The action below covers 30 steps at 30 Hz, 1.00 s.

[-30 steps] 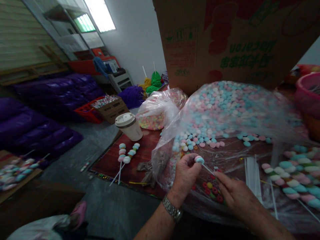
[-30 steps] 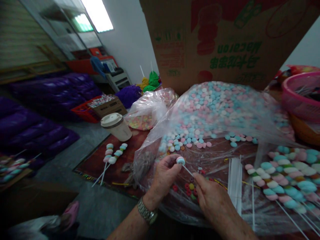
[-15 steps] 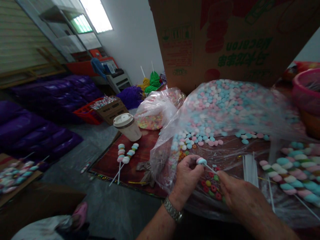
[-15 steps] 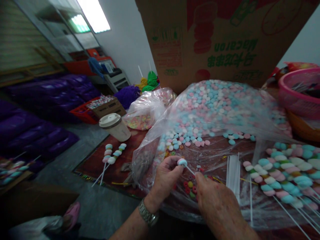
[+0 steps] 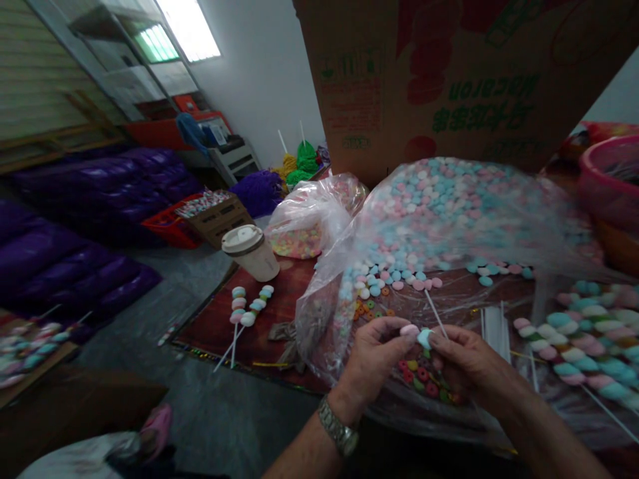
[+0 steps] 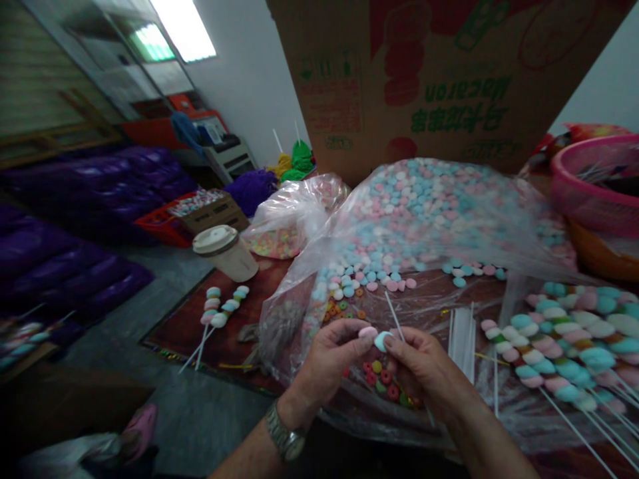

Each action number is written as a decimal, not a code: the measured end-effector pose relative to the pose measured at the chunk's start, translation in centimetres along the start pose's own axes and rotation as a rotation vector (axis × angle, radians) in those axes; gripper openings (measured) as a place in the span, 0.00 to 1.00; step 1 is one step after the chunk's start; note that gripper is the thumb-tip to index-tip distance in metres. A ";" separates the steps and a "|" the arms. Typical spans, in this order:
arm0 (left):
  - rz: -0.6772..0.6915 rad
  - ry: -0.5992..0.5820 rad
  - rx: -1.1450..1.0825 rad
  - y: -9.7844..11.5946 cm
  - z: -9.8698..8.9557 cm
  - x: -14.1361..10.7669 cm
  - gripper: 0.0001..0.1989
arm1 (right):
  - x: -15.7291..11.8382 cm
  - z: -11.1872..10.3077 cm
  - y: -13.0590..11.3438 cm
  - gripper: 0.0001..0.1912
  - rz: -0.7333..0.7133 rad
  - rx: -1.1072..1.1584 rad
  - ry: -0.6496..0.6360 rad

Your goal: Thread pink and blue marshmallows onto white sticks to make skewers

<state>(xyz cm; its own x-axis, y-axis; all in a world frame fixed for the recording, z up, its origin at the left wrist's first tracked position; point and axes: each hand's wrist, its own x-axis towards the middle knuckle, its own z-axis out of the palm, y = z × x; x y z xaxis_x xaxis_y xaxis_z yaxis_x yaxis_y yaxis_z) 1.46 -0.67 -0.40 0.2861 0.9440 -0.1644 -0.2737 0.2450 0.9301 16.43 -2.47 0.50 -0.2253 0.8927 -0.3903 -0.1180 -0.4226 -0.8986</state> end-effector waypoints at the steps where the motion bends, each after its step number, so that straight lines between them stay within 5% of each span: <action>1: -0.061 0.038 -0.079 0.0 -0.1 0.2 0.12 | -0.4 -0.2 -0.1 0.19 -0.016 0.007 -0.007; 4: -0.105 0.137 -0.109 0.0 0.4 0.6 0.14 | -0.9 -0.3 -0.5 0.17 -0.102 -0.136 -0.003; 9: -0.053 0.090 -0.093 0.0 1.4 0.1 0.12 | 0.0 0.3 -0.2 0.13 -0.330 -0.482 0.115; 14: -0.005 -0.044 -0.037 0.1 0.8 -0.3 0.15 | 0.6 0.2 0.0 0.14 -0.299 -0.601 0.191; 20: -0.049 0.185 -0.106 -0.2 0.5 0.3 0.16 | -2.0 -0.4 0.4 0.17 -0.346 -0.819 0.203; 26: -0.005 0.238 -0.012 -0.4 0.9 0.4 0.13 | -3.6 0.2 1.2 0.19 -0.220 -1.411 0.265; 30: 0.066 0.268 0.143 -0.3 0.9 0.1 0.09 | -3.5 1.0 0.7 0.18 -0.185 -1.609 0.316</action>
<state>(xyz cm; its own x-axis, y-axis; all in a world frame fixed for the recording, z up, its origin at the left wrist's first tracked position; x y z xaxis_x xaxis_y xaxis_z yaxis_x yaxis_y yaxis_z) 2.44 -0.83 -0.39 0.0142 0.9861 -0.1654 -0.1463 0.1656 0.9753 16.17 -6.04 1.44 -0.1063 0.9890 -0.1027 0.9873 0.0927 -0.1291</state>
